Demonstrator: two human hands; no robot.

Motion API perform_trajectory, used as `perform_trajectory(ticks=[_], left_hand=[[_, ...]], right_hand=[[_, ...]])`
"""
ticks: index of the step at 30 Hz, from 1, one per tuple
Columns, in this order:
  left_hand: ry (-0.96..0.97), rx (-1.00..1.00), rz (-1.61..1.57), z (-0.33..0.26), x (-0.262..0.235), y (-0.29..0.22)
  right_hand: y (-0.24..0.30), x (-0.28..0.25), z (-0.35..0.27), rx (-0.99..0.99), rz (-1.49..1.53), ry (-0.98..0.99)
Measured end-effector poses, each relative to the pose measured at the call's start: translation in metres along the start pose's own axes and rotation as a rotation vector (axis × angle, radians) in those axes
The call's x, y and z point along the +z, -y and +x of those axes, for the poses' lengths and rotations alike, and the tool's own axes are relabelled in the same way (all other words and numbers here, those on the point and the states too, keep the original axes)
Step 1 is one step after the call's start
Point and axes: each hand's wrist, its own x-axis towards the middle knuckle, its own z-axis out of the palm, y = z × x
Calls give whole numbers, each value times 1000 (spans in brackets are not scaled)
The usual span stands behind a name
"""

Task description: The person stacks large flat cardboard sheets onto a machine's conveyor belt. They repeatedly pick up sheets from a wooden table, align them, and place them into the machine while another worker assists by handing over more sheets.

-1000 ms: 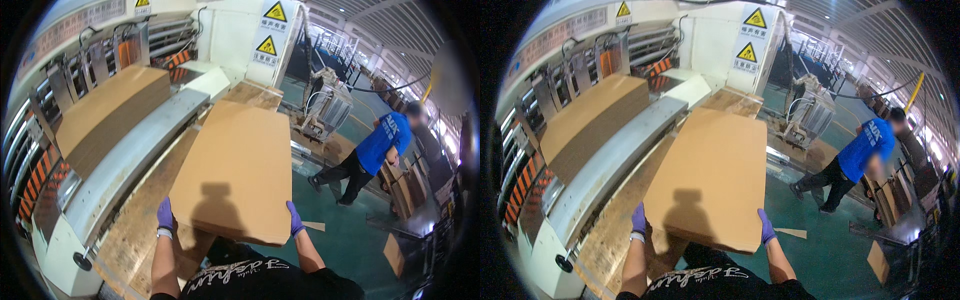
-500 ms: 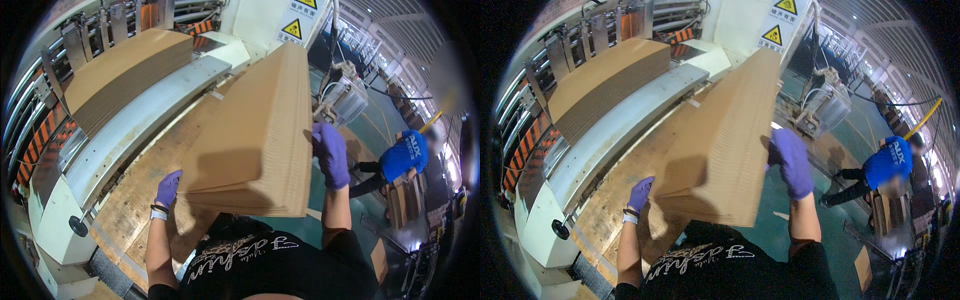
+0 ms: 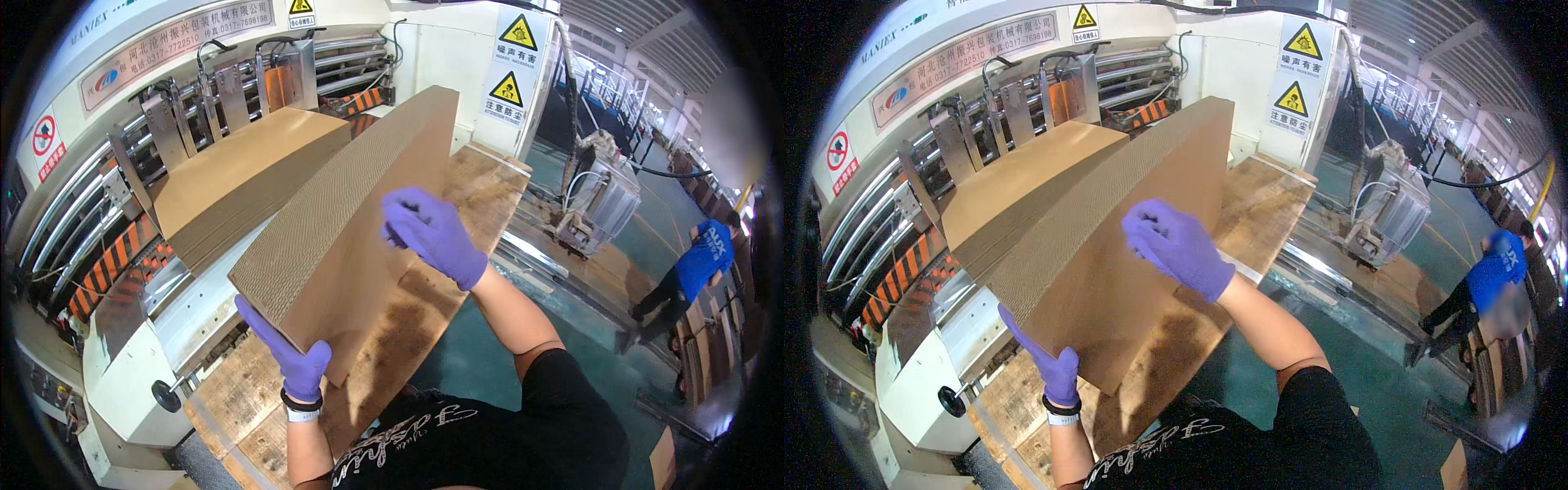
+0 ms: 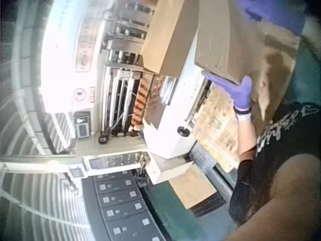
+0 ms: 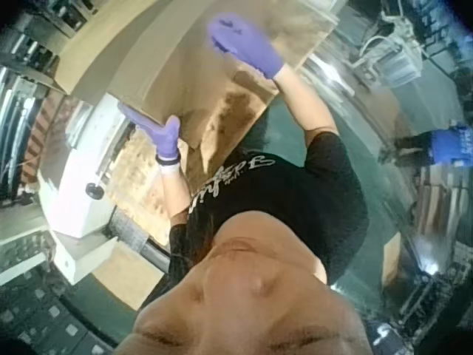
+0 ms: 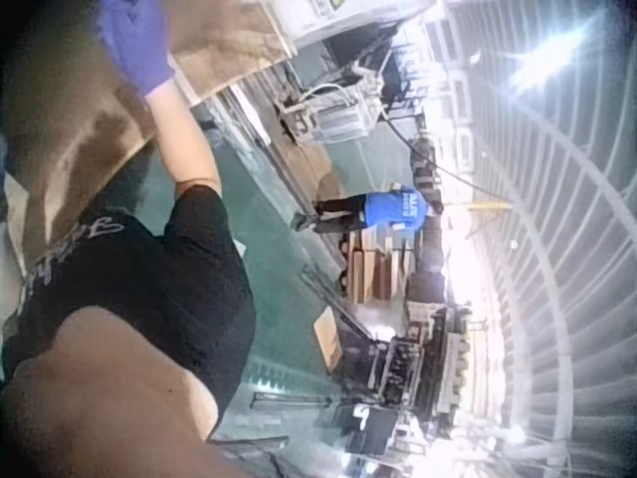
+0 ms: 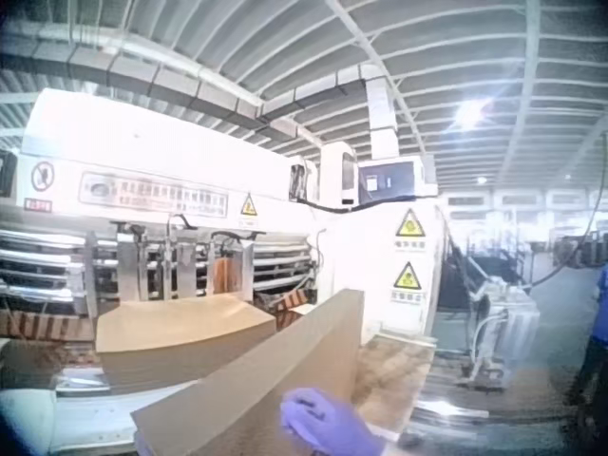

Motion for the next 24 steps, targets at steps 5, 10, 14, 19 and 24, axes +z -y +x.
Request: perform_trajectory(ticks=[5, 10, 14, 19, 24], left_hand=[[-151, -83, -105, -4, 25, 5], [-175, -187, 34, -3, 20, 30], [-126, -358, 40, 0, 6, 22], [-125, -217, -64, -3, 10, 15], [-132, -190, 28, -10, 5, 15]], right_hand=[[0, -48, 51, -636, -523, -313], [-32, -51, 144, -825, -814, 159], [-38, -48, 162, -719, -852, 489], [-31, -64, 178, -981, -1008, 565], [-33, -57, 186, -863, -851, 768]])
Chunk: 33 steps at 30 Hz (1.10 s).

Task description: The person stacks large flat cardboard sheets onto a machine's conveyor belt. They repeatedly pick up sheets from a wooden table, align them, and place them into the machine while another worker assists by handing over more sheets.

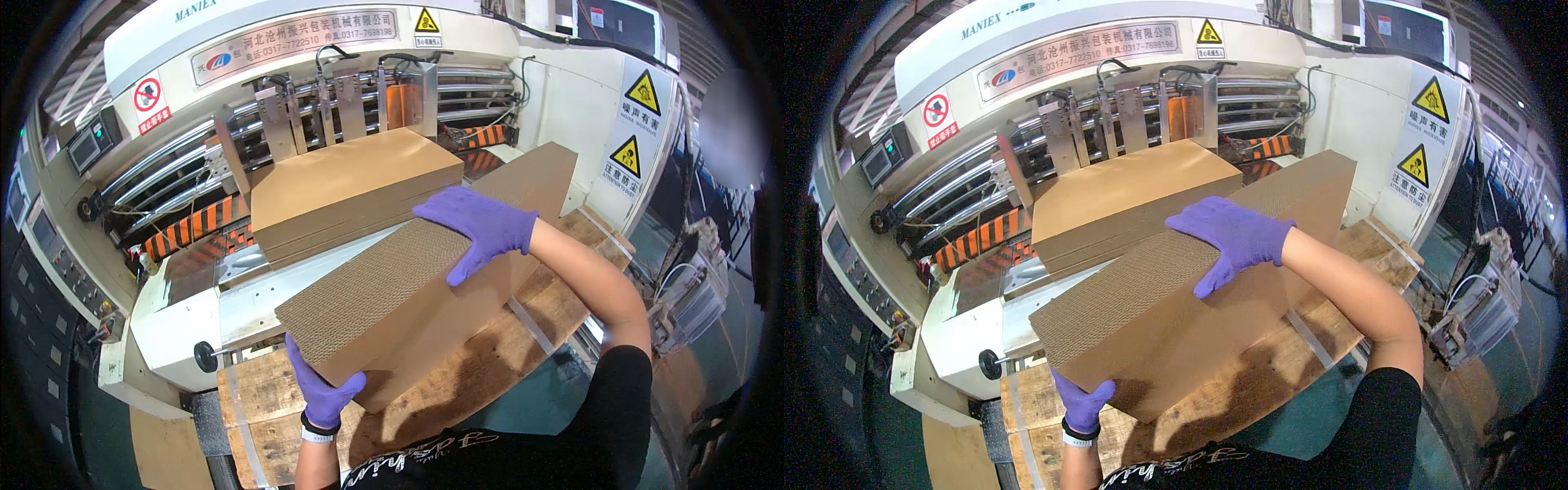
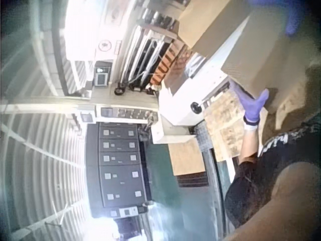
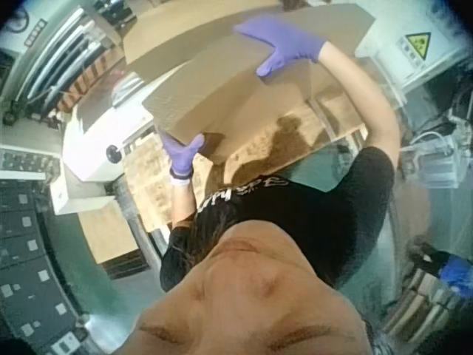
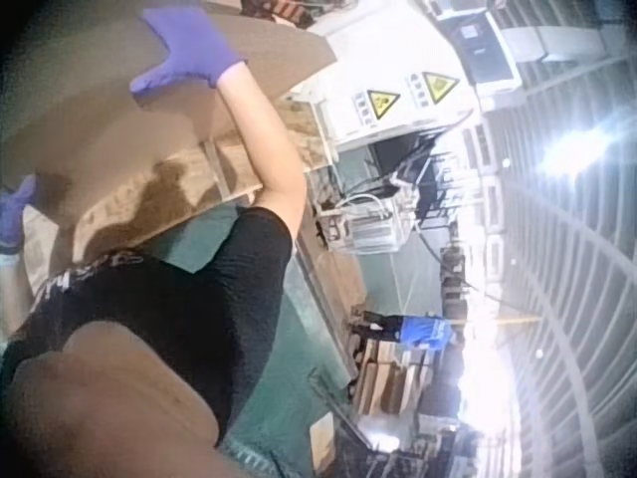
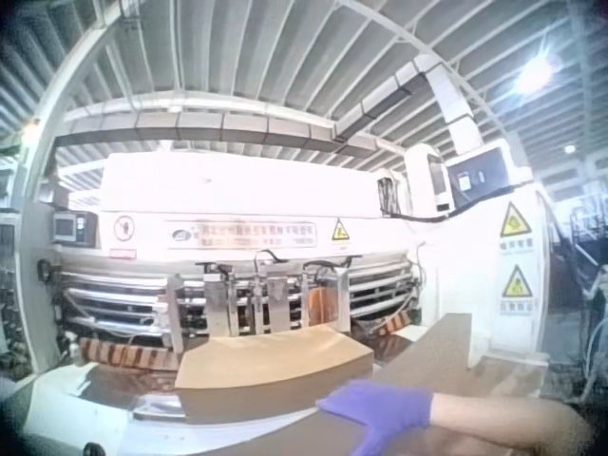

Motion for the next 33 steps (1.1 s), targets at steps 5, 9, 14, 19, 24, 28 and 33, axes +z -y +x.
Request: perform_trajectory(ticks=[5, 9, 14, 19, 24, 28, 33], left_hand=[[32, -92, -125, -7, -33, -7], [-165, -162, 13, -44, -150, 42], [-594, -265, -60, -80, -257, 71], [-679, -332, -110, -116, -275, 92], [-682, -378, -129, -126, -275, 100], [-664, -400, -145, -121, -270, 106], [-678, -412, -154, -119, -271, 110]], right_hand=[[35, -9, 15, -19, 20, 14], [104, -18, 57, 15, -1, 33], [174, 7, 119, -22, -38, 205], [185, 19, 123, -71, -33, 106], [177, 22, 124, -153, 5, 31], [171, 19, 131, -110, 5, 86], [174, 20, 127, -102, 49, -25]])
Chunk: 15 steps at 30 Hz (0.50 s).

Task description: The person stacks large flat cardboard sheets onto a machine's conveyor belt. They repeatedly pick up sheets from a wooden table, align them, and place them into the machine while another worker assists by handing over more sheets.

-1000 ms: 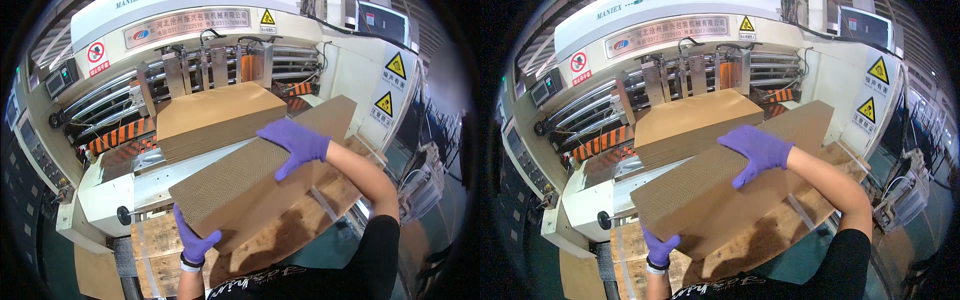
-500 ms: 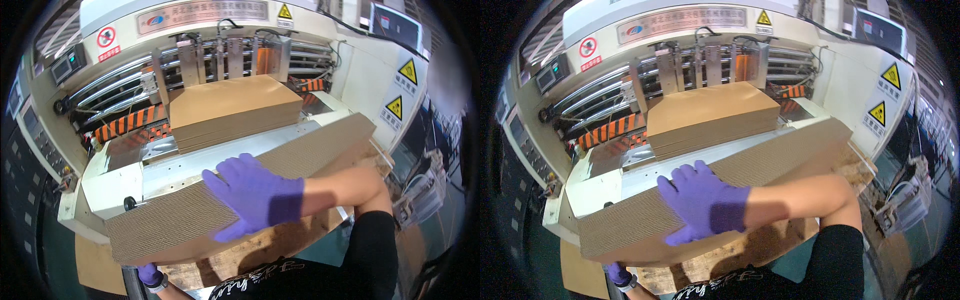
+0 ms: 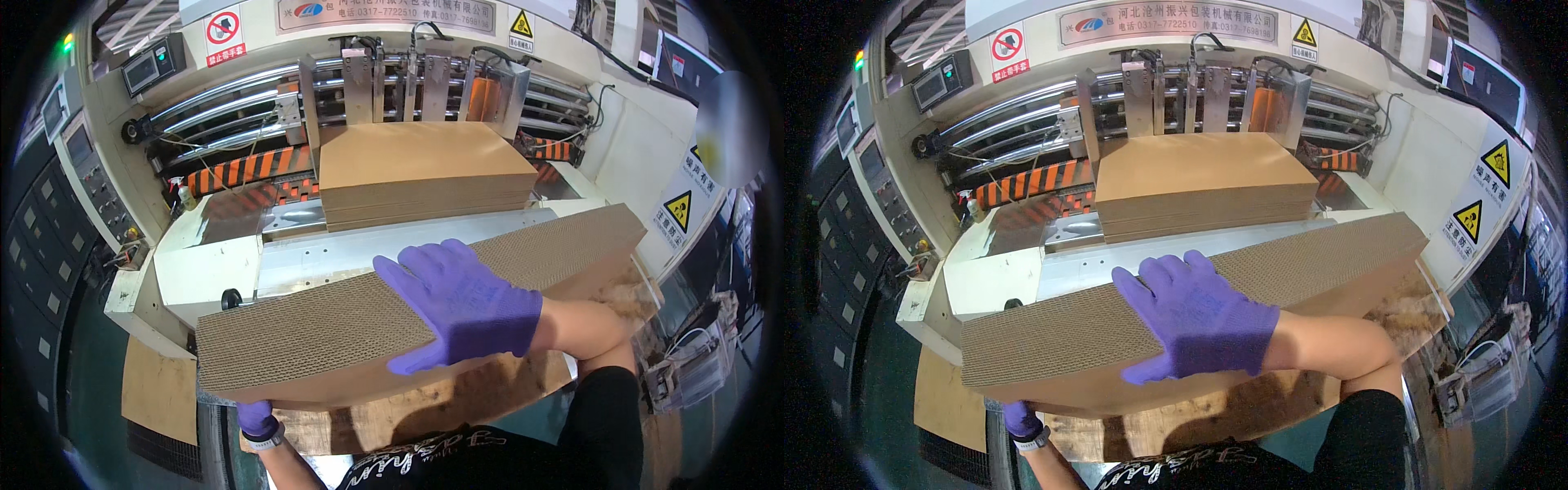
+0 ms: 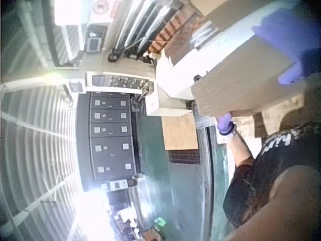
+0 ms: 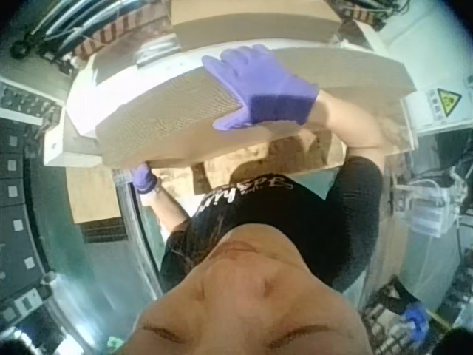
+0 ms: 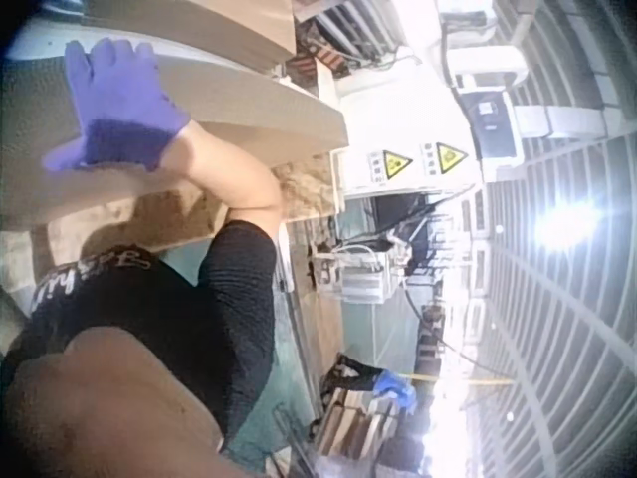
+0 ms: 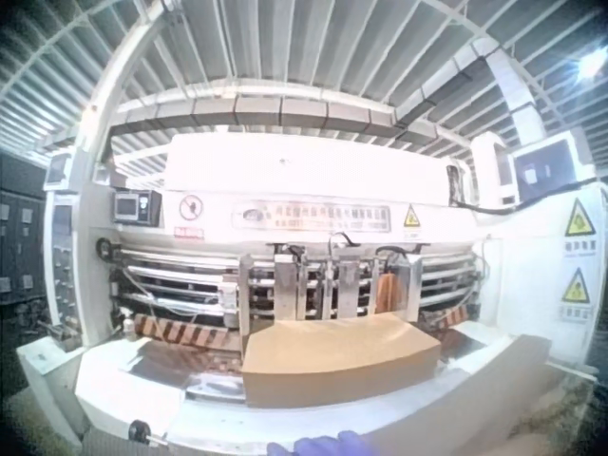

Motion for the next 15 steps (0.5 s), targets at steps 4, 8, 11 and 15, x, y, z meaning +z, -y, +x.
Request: perform_trajectory(ticks=[4, 8, 11, 15], left_hand=[[-32, 11, 8, 8, 2, -8], [-72, 29, -10, 10, 2, -18], [-125, 79, -39, 7, 13, -38], [-63, 651, 260, -52, 114, -169]], right_hand=[[-3, 2, -3, 3, 55, -88], [-6, 7, -4, 38, 87, -146], [-9, 11, -3, 70, 90, -146], [-7, 18, 1, 69, 84, -151]])
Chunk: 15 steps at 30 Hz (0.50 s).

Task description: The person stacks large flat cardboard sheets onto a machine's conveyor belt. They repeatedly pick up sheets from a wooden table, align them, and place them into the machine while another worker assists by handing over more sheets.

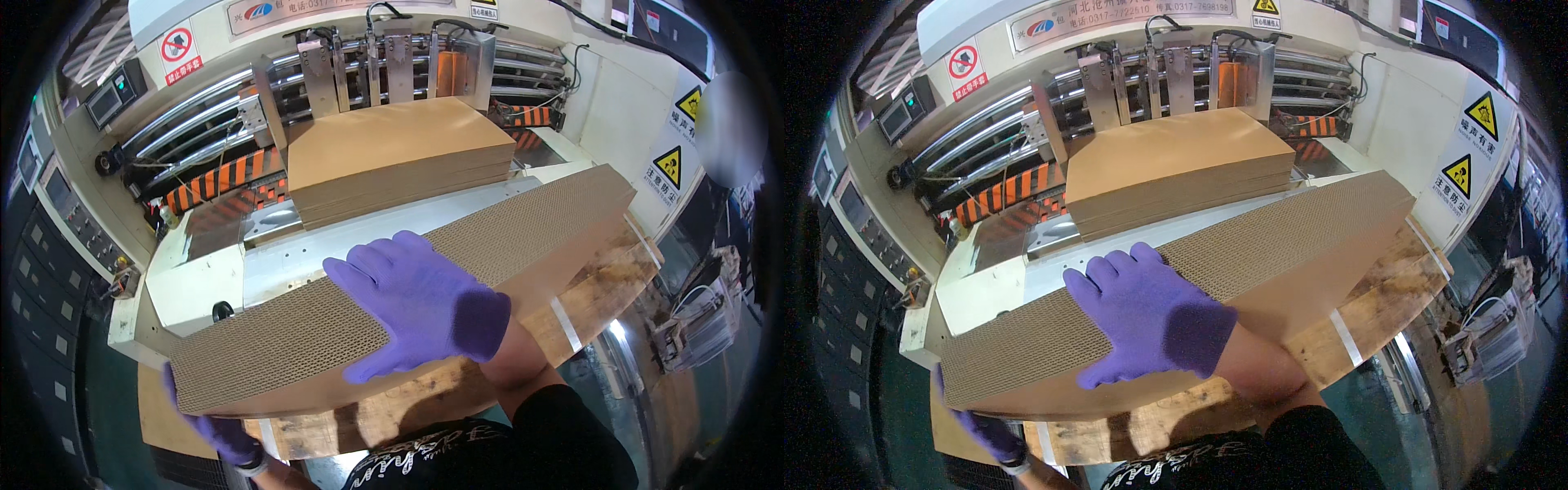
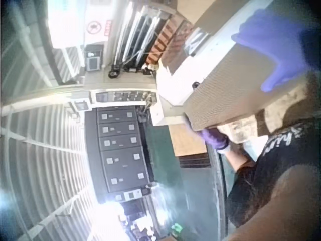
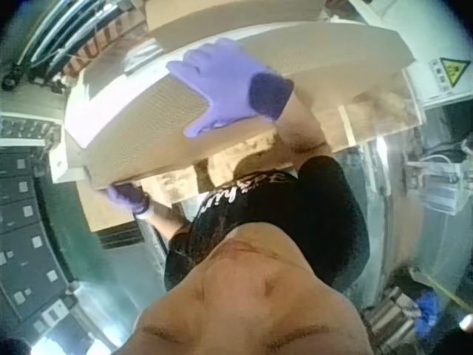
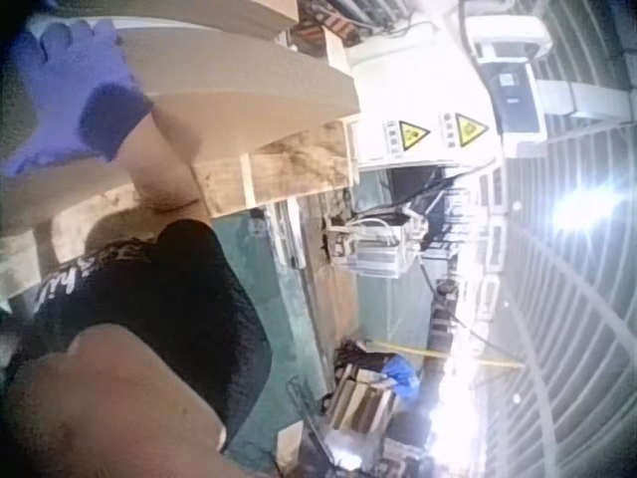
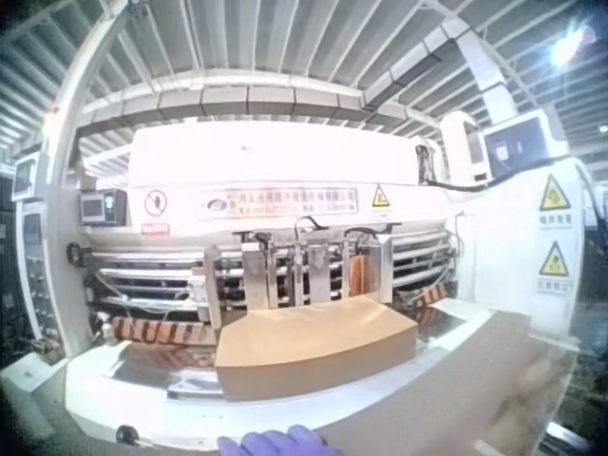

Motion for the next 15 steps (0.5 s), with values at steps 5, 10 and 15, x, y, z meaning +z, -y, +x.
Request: perform_trajectory(ticks=[5, 10, 15], left_hand=[[535, 853, 790, 25, 57, -195], [1124, 962, 788, 32, 96, -277], [1180, 1038, 692, 23, 115, -274]], right_hand=[[-10, -1, -12, -2, -41, -8], [-3, -4, 3, 3, 42, 76], [-10, 3, 1, 6, -46, 73]])
